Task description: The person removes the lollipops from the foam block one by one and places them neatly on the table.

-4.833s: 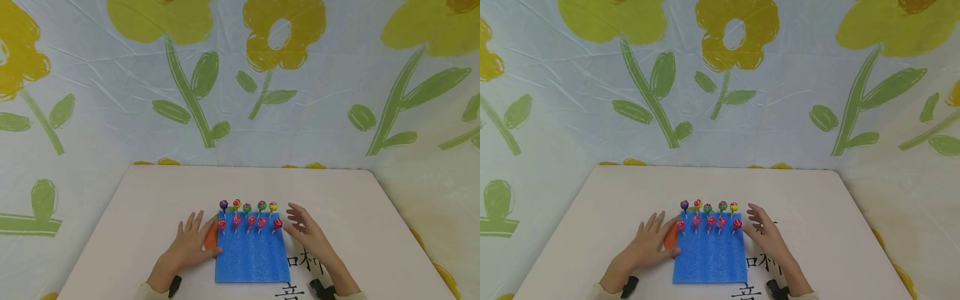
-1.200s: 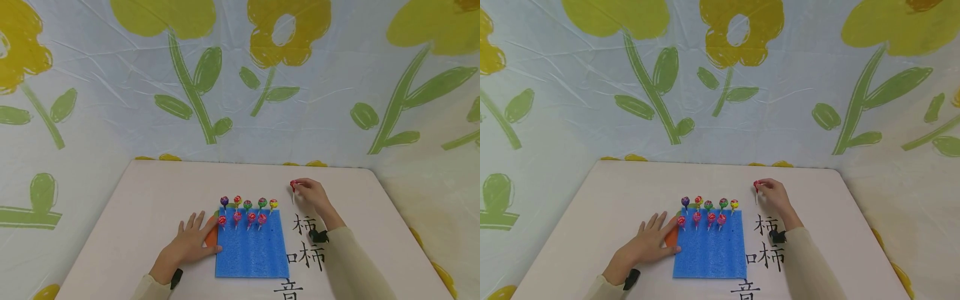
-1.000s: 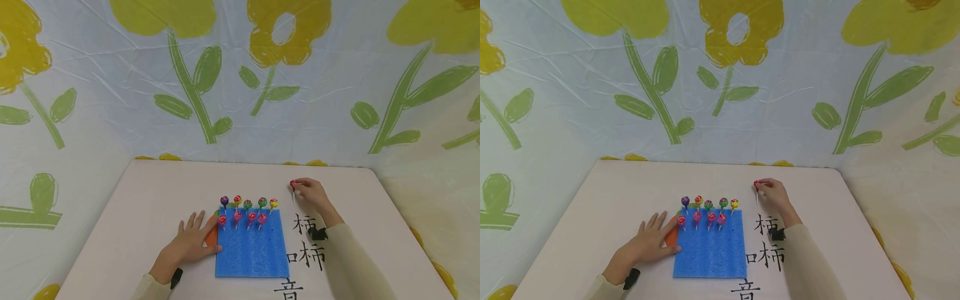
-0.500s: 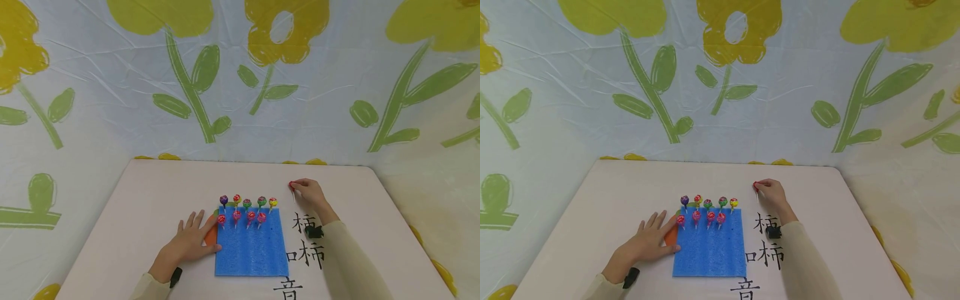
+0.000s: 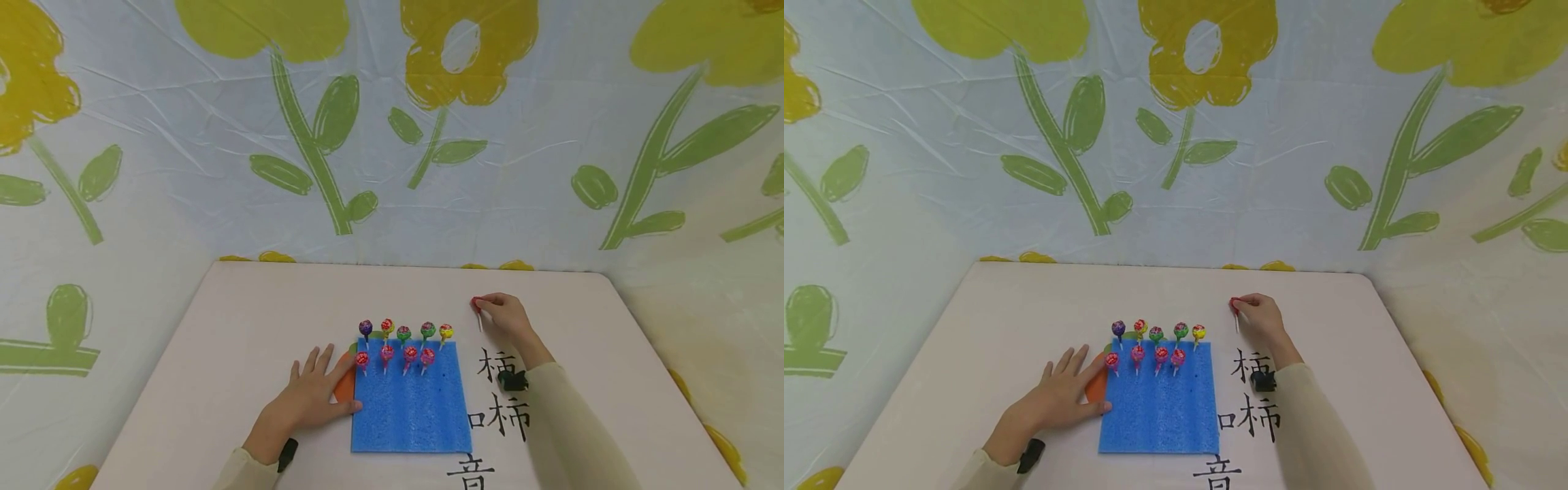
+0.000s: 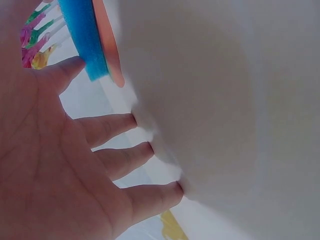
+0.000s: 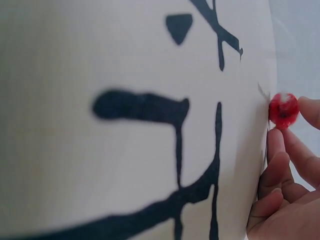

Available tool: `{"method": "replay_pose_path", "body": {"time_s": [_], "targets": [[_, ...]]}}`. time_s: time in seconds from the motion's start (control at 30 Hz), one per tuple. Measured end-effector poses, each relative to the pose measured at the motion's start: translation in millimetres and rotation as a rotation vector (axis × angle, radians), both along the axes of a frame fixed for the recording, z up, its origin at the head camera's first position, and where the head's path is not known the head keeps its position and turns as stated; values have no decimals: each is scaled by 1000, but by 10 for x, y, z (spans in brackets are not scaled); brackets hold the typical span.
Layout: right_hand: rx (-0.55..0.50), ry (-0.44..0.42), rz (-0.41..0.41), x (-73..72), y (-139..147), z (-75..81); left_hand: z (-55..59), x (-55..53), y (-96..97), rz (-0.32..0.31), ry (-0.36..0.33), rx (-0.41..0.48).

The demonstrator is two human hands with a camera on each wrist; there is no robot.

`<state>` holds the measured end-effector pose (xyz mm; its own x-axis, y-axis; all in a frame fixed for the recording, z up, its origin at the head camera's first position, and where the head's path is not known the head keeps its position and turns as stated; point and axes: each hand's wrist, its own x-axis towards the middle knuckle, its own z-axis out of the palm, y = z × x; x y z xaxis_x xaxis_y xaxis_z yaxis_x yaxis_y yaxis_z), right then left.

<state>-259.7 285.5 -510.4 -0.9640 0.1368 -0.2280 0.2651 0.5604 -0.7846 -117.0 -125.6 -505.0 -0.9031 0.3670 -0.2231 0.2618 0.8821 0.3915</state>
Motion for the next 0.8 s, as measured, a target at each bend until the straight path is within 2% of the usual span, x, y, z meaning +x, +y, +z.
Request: {"method": "replay_pose_path", "body": {"time_s": [0.6,0.8], "targets": [[-33,15,1,13,11,21,2,-1,2,4,1,3],[-45,37,-3,61,37,45,23,15,12,3,-9,8]]}}
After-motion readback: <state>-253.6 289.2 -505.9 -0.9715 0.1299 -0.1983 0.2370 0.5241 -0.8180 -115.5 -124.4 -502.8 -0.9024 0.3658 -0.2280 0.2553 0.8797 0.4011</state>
